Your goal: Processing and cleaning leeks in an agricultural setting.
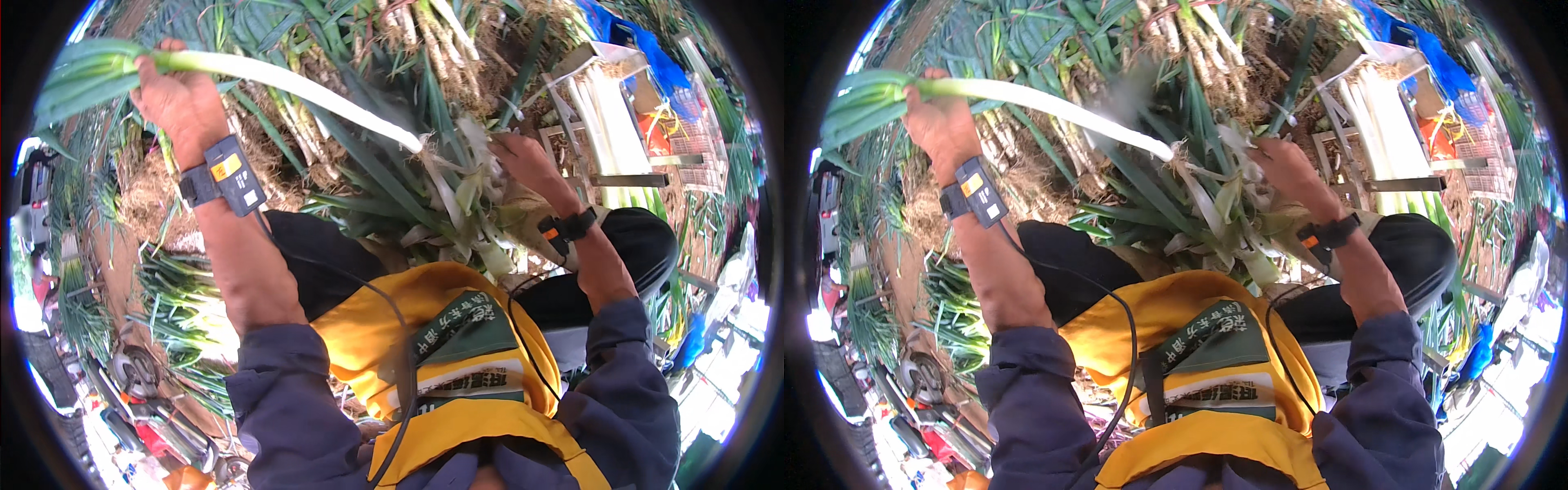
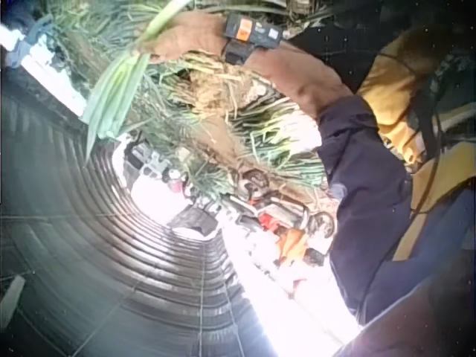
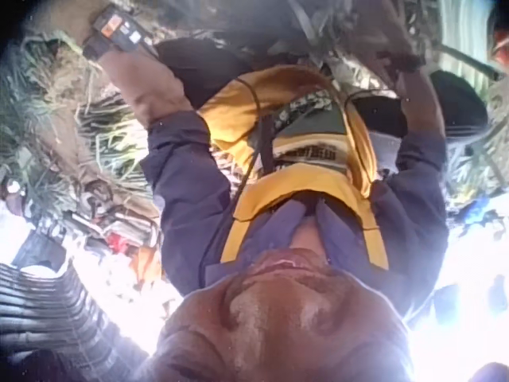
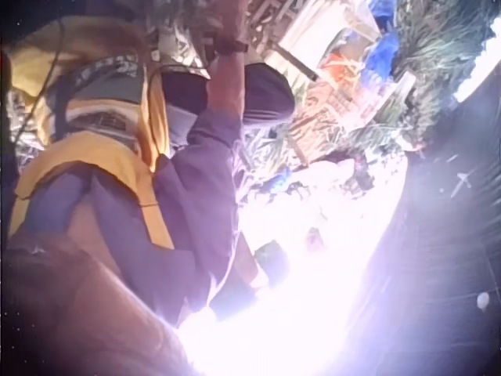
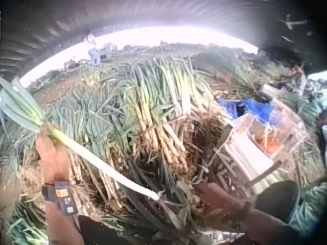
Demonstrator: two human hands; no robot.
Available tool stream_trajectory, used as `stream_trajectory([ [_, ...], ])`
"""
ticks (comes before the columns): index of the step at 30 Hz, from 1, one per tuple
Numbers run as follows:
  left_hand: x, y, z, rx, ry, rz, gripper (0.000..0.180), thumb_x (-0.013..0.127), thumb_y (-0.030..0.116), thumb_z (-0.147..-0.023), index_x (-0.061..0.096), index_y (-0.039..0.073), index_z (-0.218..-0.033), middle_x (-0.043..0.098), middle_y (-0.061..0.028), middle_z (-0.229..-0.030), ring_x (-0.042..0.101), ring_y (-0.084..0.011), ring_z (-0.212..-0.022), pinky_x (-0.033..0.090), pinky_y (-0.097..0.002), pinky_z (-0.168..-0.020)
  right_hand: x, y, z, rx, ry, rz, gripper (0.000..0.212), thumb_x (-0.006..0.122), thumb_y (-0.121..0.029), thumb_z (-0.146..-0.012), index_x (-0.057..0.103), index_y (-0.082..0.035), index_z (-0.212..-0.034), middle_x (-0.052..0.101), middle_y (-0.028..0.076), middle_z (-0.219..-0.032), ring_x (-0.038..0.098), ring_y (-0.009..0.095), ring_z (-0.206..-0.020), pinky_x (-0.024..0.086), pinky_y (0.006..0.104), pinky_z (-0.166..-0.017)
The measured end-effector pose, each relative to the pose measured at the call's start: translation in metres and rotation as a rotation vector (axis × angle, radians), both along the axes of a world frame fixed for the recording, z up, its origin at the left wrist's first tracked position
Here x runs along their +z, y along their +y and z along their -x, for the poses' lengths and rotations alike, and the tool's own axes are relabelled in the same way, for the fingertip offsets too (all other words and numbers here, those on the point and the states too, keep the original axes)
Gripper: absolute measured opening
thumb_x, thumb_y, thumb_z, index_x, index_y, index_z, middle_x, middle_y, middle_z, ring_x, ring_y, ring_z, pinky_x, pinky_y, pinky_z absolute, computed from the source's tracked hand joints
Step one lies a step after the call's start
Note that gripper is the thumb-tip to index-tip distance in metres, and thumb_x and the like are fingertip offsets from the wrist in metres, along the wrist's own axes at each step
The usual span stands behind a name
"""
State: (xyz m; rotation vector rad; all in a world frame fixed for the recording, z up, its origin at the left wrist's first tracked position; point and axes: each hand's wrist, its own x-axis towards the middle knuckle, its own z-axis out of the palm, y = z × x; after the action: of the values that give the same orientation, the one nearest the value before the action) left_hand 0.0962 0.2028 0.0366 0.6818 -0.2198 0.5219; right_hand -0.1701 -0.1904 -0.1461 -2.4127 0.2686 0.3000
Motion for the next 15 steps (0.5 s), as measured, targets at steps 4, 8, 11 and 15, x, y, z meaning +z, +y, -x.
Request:
stream_trajectory([
  [4, -0.022, 0.021, -0.02, -0.134, 0.125, 0.138, 0.028, 0.045, 0.021, -0.108, 0.044, -0.003, -0.121, 0.051, -0.0157, -0.105, 0.052, -0.0272, -0.093, 0.055, -0.0412, -0.08, 0.046, 0.05, -0.016, 0.059, -0.066, -0.439, 0.059, 0.073, -0.031, -0.093, 0.051, -0.014, -0.145, 0.065, 0.014, -0.13, 0.067, 0.027, -0.113, 0.054, 0.0412, -0.094],
  [8, -0.026, 0.025, -0.025, -0.318, 0.235, 0.385, 0.035, 0.047, 0.029, -0.109, 0.047, -0.004, -0.122, 0.049, -0.013, -0.109, 0.05, -0.0261, -0.103, 0.056, -0.0422, -0.08, 0.047, 0.078, -0.012, 0.109, -0.117, -0.575, 0.062, 0.075, -0.029, -0.093, 0.048, -0.013, -0.146, 0.065, 0.008, -0.123, 0.067, 0.018, -0.104, 0.056, 0.0319, -0.086],
  [11, -0.033, 0.03, -0.017, -0.256, 0.341, 0.387, 0.035, 0.045, 0.031, -0.109, 0.051, -0.002, -0.117, 0.052, -0.0133, -0.103, 0.054, -0.0246, -0.094, 0.055, -0.0414, -0.075, 0.047, 0.091, -0.008, 0.024, 0.047, -0.903, 0.05, 0.072, -0.03, -0.096, 0.055, -0.009, -0.138, 0.067, 0.003, -0.107, 0.066, 0.013, -0.091, 0.055, 0.0269, -0.075],
  [15, -0.038, 0.049, -0.021, -0.468, 0.306, 0.535, 0.049, 0.037, 0.047, -0.108, 0.049, 0.0, -0.104, 0.051, -0.011, -0.087, 0.052, -0.0231, -0.076, 0.051, -0.0382, -0.066, -0.009, 0.055, -0.004, -0.082, -0.05, -0.801, 0.027, 0.065, -0.015, -0.098, 0.064, -0.006, -0.124, 0.063, -0.003, -0.078, 0.057, 0.007, -0.063, 0.048, 0.0248, -0.054],
])
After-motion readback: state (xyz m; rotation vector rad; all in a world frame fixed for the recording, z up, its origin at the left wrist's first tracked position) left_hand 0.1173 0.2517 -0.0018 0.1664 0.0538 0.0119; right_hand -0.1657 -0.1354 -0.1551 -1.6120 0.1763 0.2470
